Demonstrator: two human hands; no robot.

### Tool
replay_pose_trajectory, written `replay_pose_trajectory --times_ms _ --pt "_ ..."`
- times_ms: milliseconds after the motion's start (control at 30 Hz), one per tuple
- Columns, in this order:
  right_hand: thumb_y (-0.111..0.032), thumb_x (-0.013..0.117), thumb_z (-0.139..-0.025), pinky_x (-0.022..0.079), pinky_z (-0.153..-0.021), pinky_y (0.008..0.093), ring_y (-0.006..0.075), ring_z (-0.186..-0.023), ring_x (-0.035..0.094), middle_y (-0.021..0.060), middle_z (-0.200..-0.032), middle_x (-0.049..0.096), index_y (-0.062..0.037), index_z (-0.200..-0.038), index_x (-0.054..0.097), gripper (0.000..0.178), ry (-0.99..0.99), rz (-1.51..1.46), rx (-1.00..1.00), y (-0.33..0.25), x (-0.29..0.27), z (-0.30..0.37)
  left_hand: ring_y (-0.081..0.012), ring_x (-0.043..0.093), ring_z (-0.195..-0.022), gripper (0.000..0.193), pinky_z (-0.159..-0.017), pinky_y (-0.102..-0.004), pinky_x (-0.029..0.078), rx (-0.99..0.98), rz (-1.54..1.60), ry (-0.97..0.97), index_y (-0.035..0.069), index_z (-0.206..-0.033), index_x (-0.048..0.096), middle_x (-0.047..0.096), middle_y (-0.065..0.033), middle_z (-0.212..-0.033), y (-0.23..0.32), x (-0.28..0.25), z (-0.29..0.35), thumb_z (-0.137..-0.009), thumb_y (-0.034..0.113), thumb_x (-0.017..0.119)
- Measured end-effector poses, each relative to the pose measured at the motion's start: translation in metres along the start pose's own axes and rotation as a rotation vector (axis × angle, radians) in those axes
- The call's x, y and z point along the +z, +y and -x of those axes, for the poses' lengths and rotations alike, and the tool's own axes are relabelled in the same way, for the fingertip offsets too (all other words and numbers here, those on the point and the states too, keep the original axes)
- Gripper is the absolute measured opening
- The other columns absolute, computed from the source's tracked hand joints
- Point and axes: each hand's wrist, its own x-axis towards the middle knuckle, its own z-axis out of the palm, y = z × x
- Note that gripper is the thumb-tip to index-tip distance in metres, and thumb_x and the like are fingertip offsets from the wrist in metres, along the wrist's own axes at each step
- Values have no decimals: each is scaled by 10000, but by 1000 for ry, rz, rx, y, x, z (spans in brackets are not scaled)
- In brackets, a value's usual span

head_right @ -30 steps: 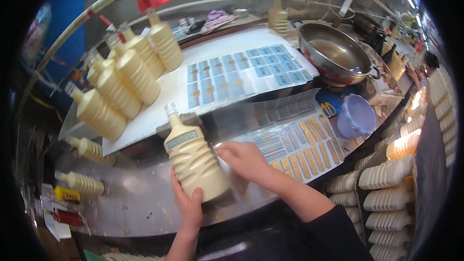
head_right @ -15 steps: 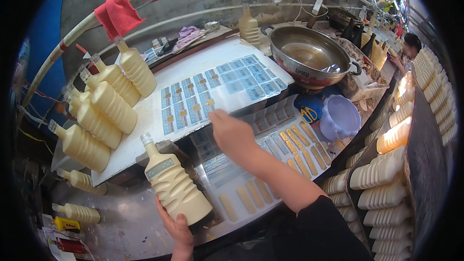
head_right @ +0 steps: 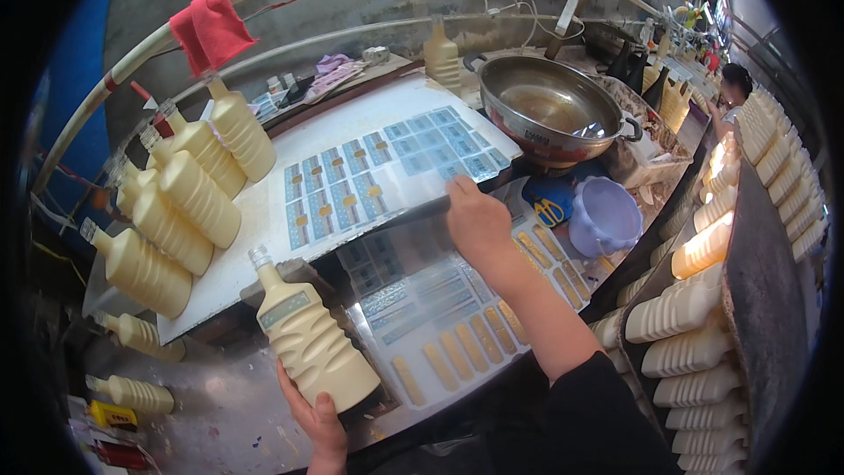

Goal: The person applies adhesive labels to cream-colored plastic bottles by hand. They peel each label from a sheet, wrap it around the bottle, and smooth it into place. Finished bottles are set aside on the work surface.

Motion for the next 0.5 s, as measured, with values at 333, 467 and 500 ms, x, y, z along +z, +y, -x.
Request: replay_pose_trajectory --times_ms 333,467,500 --pt "-71 667 -859 586 -808 428 346 -985 705 130 -1187 701 -77 -1188 656 329 82 -36 -135 8 3 -3 -397 510 -1296 941 -1113 -488 380 1 -66 24 -58 -1554 305 510 -271 -1402 -12 -4 2 -888 513 645" --pt "-88 697 -865 582 -770 403 322 -905 720 89 -1158 715 -83 -1130 686 265 51 6 -195 10 6 -5 -432 508 -1277 921 -1095 -514 386 -27 -124 8 -54 -1556 307 512 -284 -1395 -7 -6 2 -858 440 649" --pt "-104 697 -871 579 -758 406 321 -877 718 88 -1125 716 -80 -1099 694 230 45 9 -214 12 6 -7 -433 508 -1275 918 -1091 -515 389 -18 -116 2 -53 -1556 305 513 -285 -1396 -6 -6 1 -850 420 652"
